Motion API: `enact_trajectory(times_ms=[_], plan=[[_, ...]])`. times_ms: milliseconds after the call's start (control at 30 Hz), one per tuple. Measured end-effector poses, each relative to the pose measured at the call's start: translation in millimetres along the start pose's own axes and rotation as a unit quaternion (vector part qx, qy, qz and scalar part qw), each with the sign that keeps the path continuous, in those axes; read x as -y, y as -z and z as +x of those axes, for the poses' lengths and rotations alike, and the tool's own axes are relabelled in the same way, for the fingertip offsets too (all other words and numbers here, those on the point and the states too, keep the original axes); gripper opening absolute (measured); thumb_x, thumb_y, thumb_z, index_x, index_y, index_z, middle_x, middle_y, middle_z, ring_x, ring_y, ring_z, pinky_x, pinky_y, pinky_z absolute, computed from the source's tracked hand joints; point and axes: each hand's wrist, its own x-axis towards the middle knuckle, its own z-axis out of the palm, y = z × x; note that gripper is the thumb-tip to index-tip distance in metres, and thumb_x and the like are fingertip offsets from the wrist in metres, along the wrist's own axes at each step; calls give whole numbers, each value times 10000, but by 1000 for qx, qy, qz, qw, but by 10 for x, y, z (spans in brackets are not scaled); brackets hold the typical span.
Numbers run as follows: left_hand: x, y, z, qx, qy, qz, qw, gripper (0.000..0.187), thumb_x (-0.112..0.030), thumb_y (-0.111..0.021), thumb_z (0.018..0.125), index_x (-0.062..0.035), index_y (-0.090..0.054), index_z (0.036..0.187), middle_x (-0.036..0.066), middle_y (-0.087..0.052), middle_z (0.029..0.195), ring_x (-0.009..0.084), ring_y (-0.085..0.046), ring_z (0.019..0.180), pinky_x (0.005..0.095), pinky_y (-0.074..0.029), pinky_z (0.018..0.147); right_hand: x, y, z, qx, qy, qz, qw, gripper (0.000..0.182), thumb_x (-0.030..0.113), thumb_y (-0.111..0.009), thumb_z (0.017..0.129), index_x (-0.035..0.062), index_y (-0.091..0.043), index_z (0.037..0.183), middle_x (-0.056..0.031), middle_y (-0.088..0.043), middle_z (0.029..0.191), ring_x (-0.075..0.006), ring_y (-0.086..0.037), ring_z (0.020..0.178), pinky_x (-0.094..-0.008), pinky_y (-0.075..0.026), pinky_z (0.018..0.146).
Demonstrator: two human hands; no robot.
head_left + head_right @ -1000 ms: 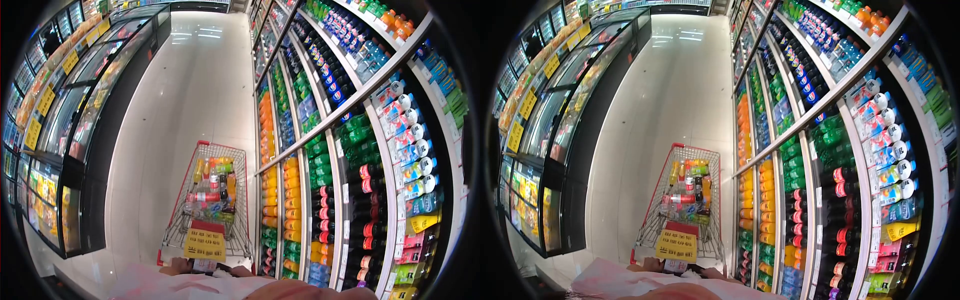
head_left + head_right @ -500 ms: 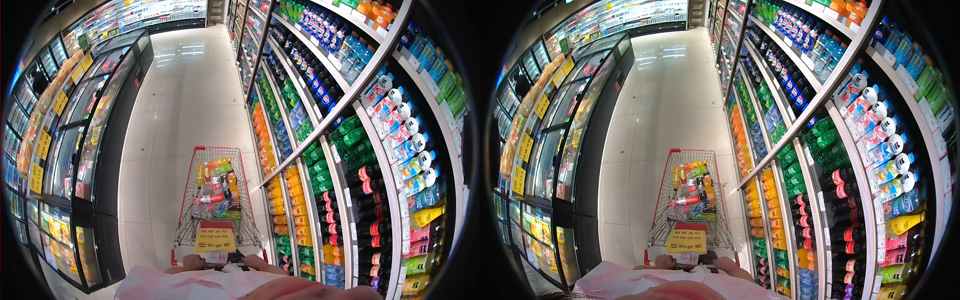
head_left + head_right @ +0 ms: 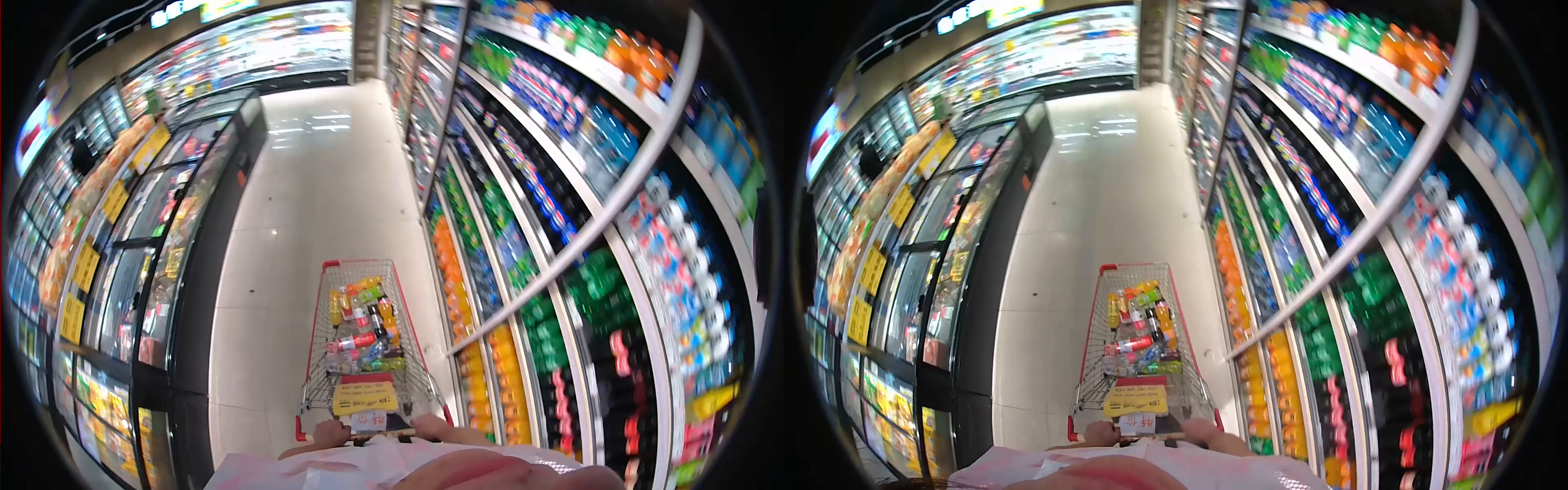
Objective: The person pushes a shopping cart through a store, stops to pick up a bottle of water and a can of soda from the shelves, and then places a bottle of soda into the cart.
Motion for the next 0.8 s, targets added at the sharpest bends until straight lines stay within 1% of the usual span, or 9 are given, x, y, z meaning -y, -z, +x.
enact_trajectory(times_ms=[133,167,300,367,433,600,633,733,800], plan=[[-158,521,412,-32,67,-43,996,461,-429,-523,871,-44,-776,851,210,-732,819,388,-732,792,517,-580,743,-313,644,476,19,39,-44,998,457,319,-569,905,47,-637,1265,-260,-710,1053,-422,-693,985,-522,-552,862],[-139,601,555,-28,62,-57,996,476,-437,-515,873,-39,-775,860,211,-731,816,393,-734,801,516,-582,752,-334,851,523,24,27,-49,998,483,335,-586,887,48,-632,1272,-258,-710,1064,-425,-689,1003,-521,-547,883],[-66,838,1156,-48,49,-57,996,483,-456,-513,877,-54,-779,868,200,-736,833,393,-730,798,517,-577,742,-568,1465,965,21,36,-57,998,515,355,-629,824,35,-651,1228,-259,-706,1068,-427,-680,1022,-522,-549,873],[11,813,1553,-62,47,-42,996,505,-498,-509,887,-80,-791,899,193,-744,874,384,-732,836,506,-578,762,-602,1857,1070,-16,41,-57,997,412,307,-650,766,39,-720,1071,-246,-718,977,-431,-695,937,-524,-561,824],[-30,1068,1788,-84,42,-60,994,465,-443,-512,891,-62,-776,849,200,-742,904,383,-729,851,529,-569,758,-750,2137,1319,-29,42,-72,996,340,325,-665,752,52,-755,933,-221,-730,941,-404,-706,911,-515,-569,804],[107,1592,2650,-109,62,-105,987,462,-430,-534,882,-32,-768,848,222,-736,897,389,-727,863,506,-573,808,-939,3002,1961,-48,-50,-77,995,416,364,-670,770,23,-755,992,-211,-743,1018,-364,-725,955,-469,-578,853],[199,1580,2895,-108,64,-125,984,471,-432,-533,884,-25,-766,837,224,-734,867,384,-729,851,499,-575,808,-978,3142,2108,-52,-44,-83,994,421,367,-669,770,24,-756,999,-208,-744,1020,-364,-725,960,-467,-578,854],[-7,2313,2891,-120,80,-124,982,486,-430,-521,894,-17,-761,804,218,-724,784,374,-730,822,488,-577,806,-962,3550,2353,-33,-54,-90,994,374,298,-660,759,25,-753,996,-194,-747,1030,-356,-725,971,-463,-580,872],[103,2415,3133,-135,71,-130,980,475,-421,-532,891,-18,-763,794,205,-716,735,368,-726,790,489,-573,787,-946,3835,2535,-42,-54,-91,994,370,286,-655,756,25,-751,1000,-192,-747,1036,-356,-724,980,-463,-580,875]])
